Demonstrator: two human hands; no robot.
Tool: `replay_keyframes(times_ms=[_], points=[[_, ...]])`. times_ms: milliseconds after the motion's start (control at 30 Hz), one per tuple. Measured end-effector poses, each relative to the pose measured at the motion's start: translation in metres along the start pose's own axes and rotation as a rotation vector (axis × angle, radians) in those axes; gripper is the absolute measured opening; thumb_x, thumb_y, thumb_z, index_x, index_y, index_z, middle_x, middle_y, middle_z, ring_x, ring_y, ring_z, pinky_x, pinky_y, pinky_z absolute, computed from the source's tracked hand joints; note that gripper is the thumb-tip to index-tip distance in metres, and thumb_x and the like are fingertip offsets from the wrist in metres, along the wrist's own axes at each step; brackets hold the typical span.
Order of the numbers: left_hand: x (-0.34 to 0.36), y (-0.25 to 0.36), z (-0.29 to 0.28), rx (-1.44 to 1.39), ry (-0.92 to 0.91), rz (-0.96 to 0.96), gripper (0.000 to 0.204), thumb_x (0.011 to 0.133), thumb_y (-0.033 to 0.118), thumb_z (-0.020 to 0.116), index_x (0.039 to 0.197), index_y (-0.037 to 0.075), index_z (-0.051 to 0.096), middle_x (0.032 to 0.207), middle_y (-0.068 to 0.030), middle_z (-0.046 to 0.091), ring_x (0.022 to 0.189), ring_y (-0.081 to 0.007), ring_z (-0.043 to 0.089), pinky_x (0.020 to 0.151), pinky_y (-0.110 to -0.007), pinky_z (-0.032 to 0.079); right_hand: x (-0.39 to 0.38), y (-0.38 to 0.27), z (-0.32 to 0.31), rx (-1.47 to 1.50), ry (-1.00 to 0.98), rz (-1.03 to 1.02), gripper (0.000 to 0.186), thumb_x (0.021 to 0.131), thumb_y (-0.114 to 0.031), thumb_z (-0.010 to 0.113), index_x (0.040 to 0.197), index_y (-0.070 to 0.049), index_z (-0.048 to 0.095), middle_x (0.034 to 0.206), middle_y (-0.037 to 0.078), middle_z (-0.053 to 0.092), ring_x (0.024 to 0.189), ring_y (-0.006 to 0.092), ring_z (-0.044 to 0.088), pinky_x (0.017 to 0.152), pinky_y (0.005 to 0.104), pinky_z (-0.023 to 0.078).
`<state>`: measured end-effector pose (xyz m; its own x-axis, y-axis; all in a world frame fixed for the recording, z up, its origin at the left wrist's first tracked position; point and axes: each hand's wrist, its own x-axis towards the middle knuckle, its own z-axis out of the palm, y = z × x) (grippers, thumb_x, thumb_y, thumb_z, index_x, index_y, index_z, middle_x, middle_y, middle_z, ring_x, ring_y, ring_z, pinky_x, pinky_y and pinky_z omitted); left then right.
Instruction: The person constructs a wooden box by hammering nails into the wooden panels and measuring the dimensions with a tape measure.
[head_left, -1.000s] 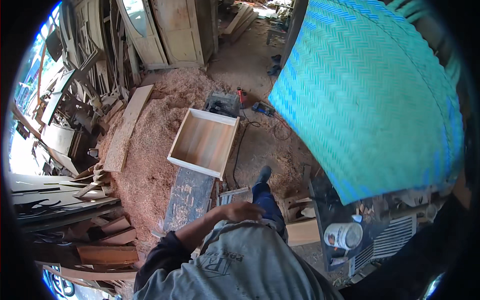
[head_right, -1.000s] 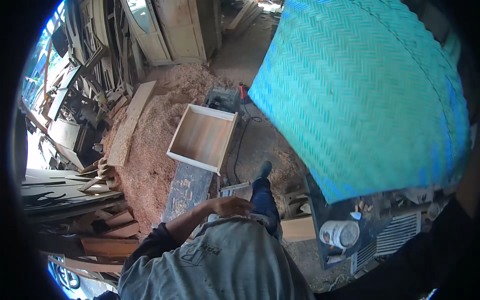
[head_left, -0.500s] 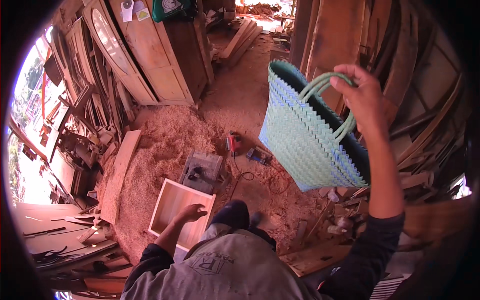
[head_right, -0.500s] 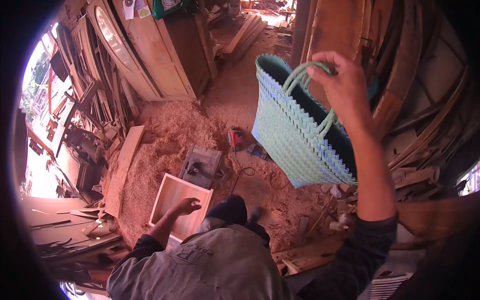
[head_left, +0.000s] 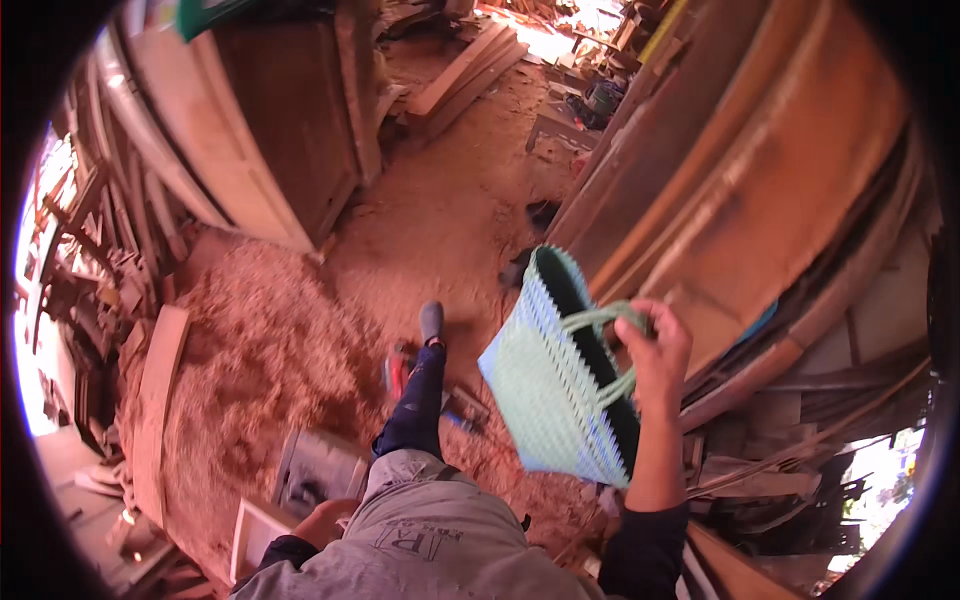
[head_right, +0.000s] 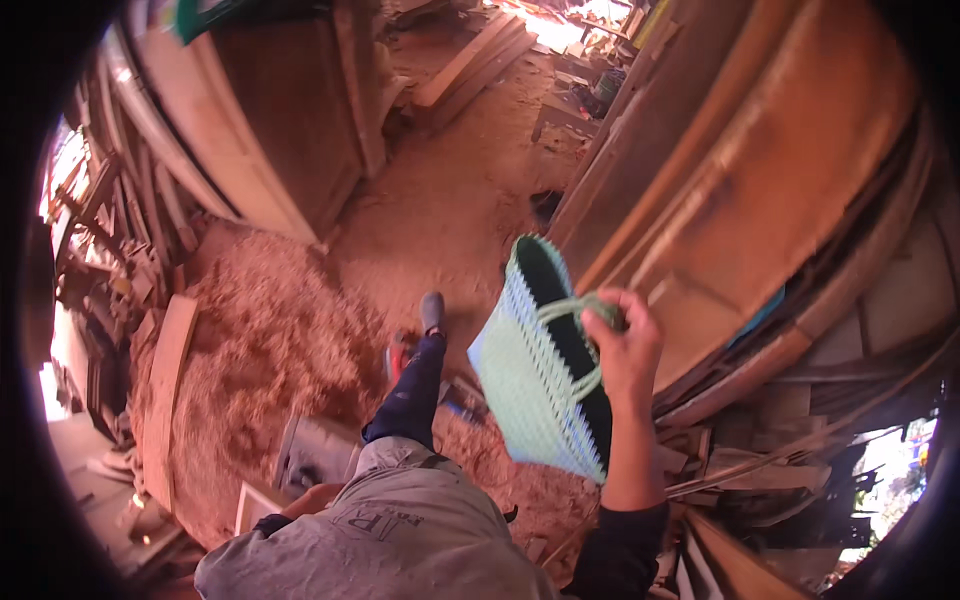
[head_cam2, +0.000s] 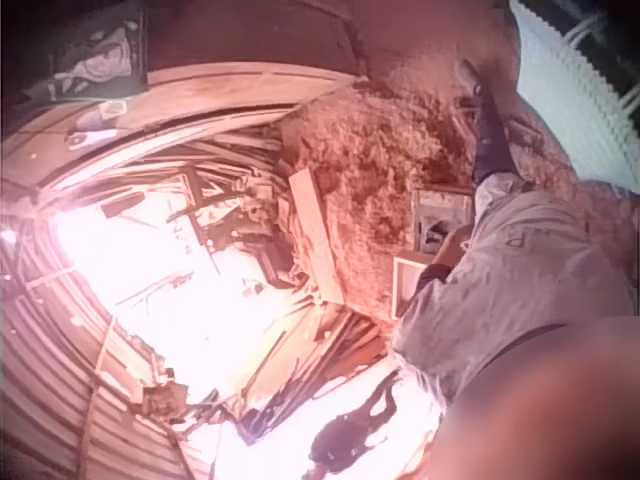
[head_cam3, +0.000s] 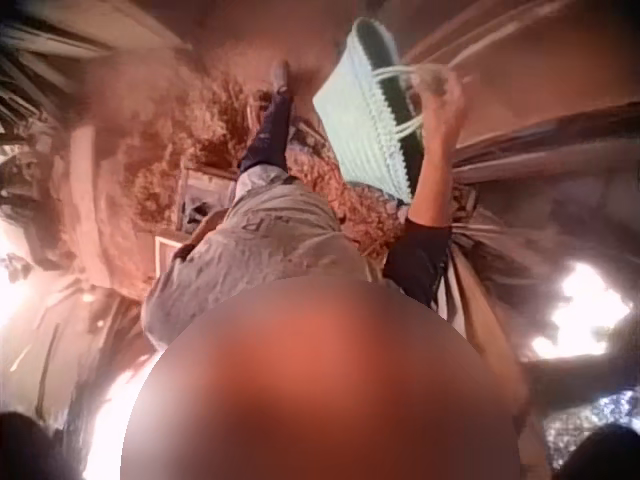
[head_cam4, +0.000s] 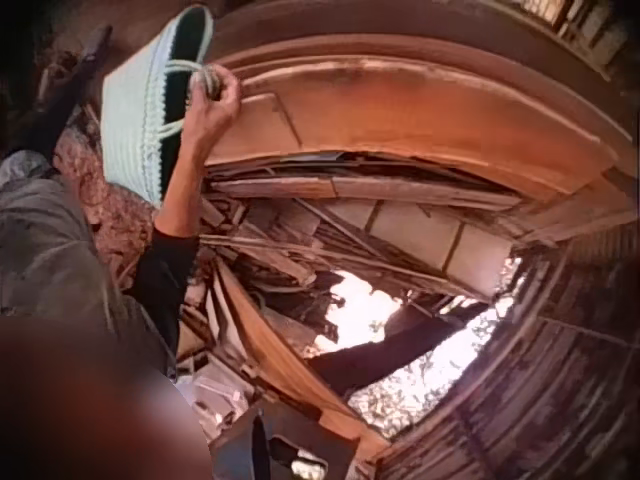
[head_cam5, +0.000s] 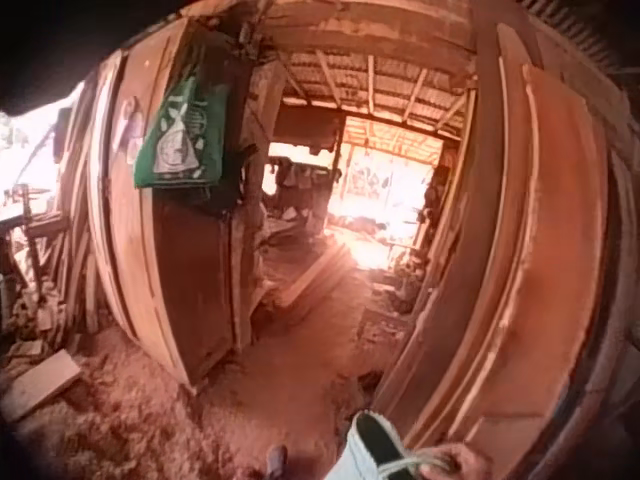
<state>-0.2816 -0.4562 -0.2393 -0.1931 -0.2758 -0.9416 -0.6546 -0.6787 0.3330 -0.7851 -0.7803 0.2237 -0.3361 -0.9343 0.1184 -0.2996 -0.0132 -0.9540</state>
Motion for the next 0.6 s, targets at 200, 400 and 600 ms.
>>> replay_keyframes(times_ms=[200,400,600], points=[[0.027,0.299,-0.239,0.896,0.315,0.799,0.021,0.075,0.016,0.07,0.096,0.011,0.073,0.086,-0.0074,0.07,0.077,-0.0194,0.065,0.068,-0.036,0.052,0.234,0.018,0.048,-0.109,0.173,0.185,0.022,0.074,0.0,0.078,0.092,-0.002,0.067,0.088,0.003,0.066,0.08,0.011,0.061,0.074,0.0266,0.05],[0.015,0.491,-0.513,-0.171,0.798,0.589,0.03,0.092,0.02,0.061,0.12,0.009,0.063,0.096,-0.0121,0.067,0.091,-0.0196,0.063,0.078,-0.035,0.051,0.478,0.026,0.149,-0.116,0.141,-0.022,0.02,0.075,-0.005,0.077,0.092,-0.003,0.068,0.094,0.005,0.069,0.086,0.0159,0.062,0.081,0.0305,0.049],[0.098,0.7,-0.593,-0.631,0.644,0.497,0.022,0.092,0.016,0.058,0.111,0.007,0.064,0.089,-0.0052,0.065,0.078,-0.014,0.063,0.064,-0.034,0.053,0.752,0.112,0.191,0.081,0.346,-0.02,0.019,0.08,0.0,0.072,0.097,-0.004,0.065,0.073,-0.001,0.058,0.056,0.0068,0.05,0.049,0.0237,0.039]])
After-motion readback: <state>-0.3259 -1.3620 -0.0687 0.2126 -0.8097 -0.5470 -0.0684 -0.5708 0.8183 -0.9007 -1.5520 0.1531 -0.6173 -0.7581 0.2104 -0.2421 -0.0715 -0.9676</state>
